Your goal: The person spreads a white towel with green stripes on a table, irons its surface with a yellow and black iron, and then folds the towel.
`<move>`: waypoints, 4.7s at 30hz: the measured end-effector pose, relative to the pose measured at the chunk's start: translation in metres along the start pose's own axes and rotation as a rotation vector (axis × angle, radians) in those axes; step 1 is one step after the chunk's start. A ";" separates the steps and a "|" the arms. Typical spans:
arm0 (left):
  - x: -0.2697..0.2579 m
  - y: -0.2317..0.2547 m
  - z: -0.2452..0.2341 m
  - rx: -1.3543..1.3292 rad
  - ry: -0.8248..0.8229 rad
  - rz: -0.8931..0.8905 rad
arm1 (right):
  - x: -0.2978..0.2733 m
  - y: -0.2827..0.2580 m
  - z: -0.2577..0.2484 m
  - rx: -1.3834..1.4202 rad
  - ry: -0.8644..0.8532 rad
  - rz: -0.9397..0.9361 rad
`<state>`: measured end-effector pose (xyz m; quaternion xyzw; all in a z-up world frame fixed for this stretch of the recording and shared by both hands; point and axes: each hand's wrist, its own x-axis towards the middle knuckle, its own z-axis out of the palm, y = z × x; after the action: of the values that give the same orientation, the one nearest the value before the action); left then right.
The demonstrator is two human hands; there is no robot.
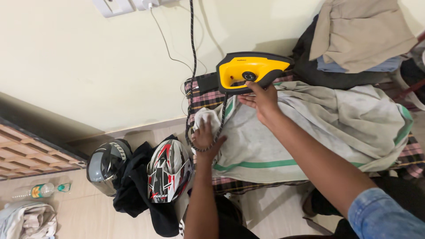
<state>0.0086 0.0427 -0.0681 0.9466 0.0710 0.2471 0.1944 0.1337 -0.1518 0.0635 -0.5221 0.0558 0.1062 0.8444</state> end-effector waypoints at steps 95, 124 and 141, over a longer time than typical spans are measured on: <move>-0.094 0.217 -0.105 -0.256 -0.105 0.222 | -0.221 -0.014 -0.180 -1.171 -0.150 -0.093; 0.028 0.105 -0.056 -1.330 -0.559 -1.133 | -0.087 -0.171 -0.277 -0.123 0.215 0.036; 0.146 0.203 -0.182 -1.905 -0.082 -0.543 | -0.197 -0.237 -0.245 -0.914 0.342 -1.106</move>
<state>0.0531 -0.0485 0.2237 0.3542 0.0502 0.1152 0.9267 0.0024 -0.4971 0.2002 -0.7829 -0.1346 -0.4053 0.4524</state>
